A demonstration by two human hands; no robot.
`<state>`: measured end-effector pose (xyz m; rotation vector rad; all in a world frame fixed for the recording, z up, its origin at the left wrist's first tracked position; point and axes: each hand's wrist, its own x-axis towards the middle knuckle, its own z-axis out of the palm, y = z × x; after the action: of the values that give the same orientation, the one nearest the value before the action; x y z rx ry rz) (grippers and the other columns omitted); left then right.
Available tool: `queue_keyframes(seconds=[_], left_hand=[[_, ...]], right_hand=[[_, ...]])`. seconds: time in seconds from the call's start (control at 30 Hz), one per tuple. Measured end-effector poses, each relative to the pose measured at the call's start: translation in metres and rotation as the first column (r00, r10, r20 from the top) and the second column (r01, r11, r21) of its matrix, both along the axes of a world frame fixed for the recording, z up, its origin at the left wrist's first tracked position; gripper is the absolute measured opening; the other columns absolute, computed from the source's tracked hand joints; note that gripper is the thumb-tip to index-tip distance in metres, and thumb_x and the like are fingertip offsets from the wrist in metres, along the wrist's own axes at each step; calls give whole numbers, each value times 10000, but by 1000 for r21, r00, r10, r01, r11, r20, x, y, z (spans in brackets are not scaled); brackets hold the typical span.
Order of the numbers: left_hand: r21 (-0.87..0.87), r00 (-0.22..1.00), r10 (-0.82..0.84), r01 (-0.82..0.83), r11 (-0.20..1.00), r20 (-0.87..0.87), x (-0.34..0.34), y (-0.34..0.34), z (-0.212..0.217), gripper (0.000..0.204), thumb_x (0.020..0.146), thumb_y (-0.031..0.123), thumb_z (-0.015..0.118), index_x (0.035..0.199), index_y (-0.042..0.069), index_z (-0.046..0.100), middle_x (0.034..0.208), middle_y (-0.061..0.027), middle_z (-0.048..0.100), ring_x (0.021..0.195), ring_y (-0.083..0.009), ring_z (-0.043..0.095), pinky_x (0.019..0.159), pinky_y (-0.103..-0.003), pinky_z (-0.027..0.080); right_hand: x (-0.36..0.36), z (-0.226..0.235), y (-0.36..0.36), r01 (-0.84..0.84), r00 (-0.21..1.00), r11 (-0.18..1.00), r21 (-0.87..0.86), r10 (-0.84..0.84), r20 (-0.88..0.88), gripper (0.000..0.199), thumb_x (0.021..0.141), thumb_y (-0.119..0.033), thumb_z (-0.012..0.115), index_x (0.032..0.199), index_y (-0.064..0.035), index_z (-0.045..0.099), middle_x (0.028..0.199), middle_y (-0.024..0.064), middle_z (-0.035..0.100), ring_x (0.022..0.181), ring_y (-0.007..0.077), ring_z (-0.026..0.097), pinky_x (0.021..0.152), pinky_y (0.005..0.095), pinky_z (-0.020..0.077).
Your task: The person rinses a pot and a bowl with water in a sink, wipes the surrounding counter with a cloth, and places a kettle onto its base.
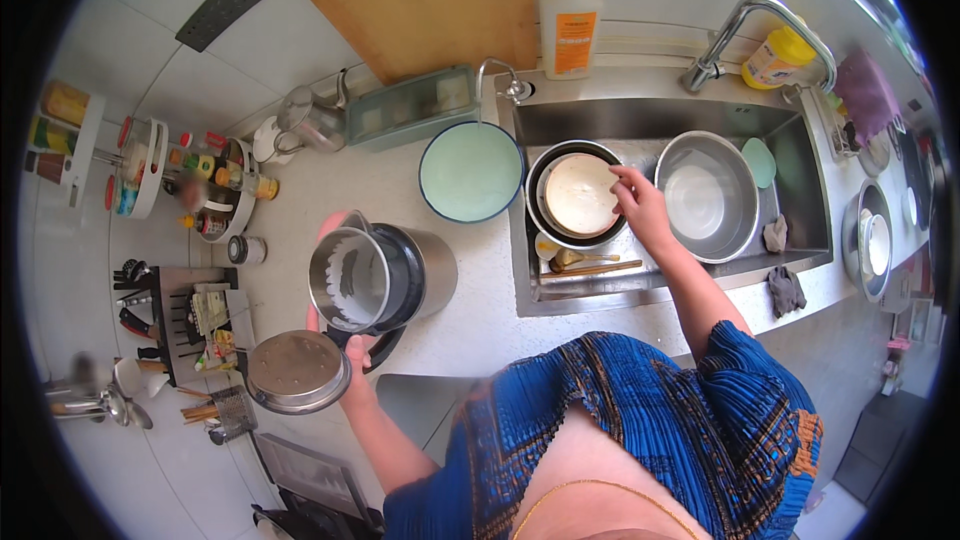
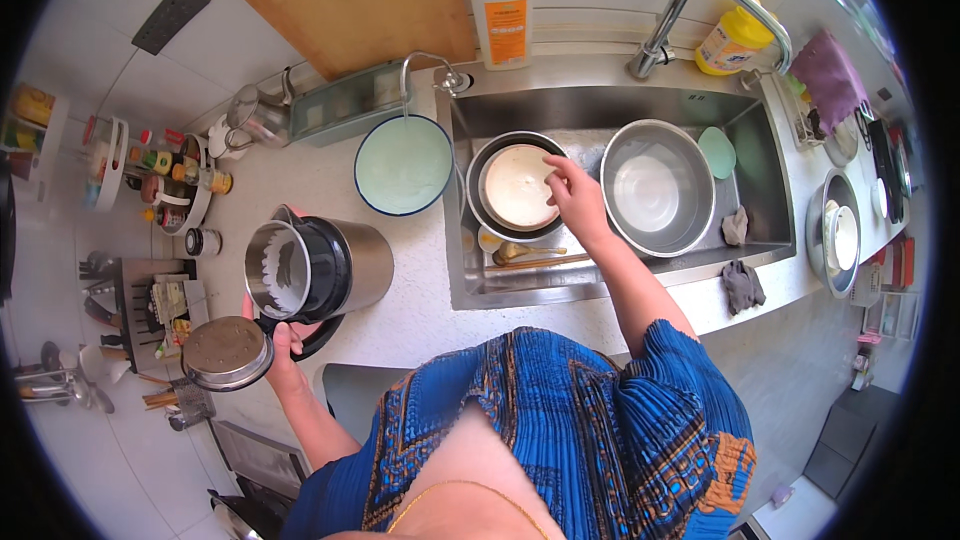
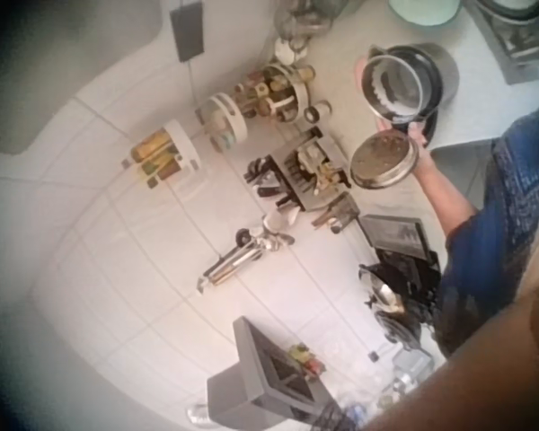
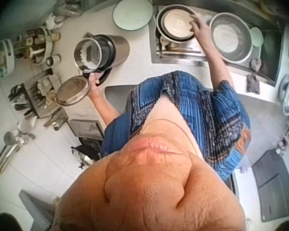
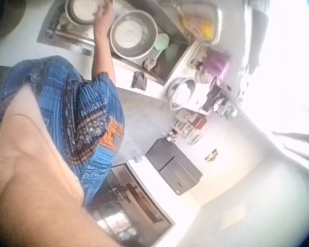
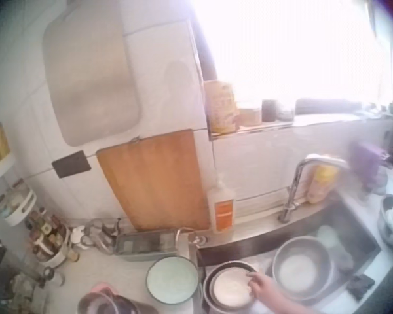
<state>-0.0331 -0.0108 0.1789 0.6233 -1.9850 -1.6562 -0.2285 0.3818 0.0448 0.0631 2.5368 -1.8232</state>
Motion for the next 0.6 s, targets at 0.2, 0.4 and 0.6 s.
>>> queue_keyframes(seconds=[0.2,0.4,0.6], left_hand=[[0,997,-68,68,998,-46,1,-7,-2,723,856,128,669,1480,38,316,671,12,494,531,-61,409,502,-201,324],[20,999,-34,34,999,-6,-2,-4,2,705,851,87,654,1475,41,329,661,16,486,531,-54,412,499,-195,319],[61,1000,16,-17,998,19,0,11,8,740,815,84,690,1466,37,340,863,-2,517,570,-53,445,495,-188,347]], right_hand=[[53,15,-9,-61,997,997,-54,63,35,215,921,-45,577,1126,-45,641,858,79,661,615,115,624,576,245,496],[90,16,-25,-169,985,984,-57,171,20,190,931,-37,569,1108,-21,636,853,67,646,629,108,613,581,243,497],[110,19,-36,-237,970,970,-55,239,38,189,922,-36,575,1098,-32,643,908,76,655,653,127,625,593,252,512]])
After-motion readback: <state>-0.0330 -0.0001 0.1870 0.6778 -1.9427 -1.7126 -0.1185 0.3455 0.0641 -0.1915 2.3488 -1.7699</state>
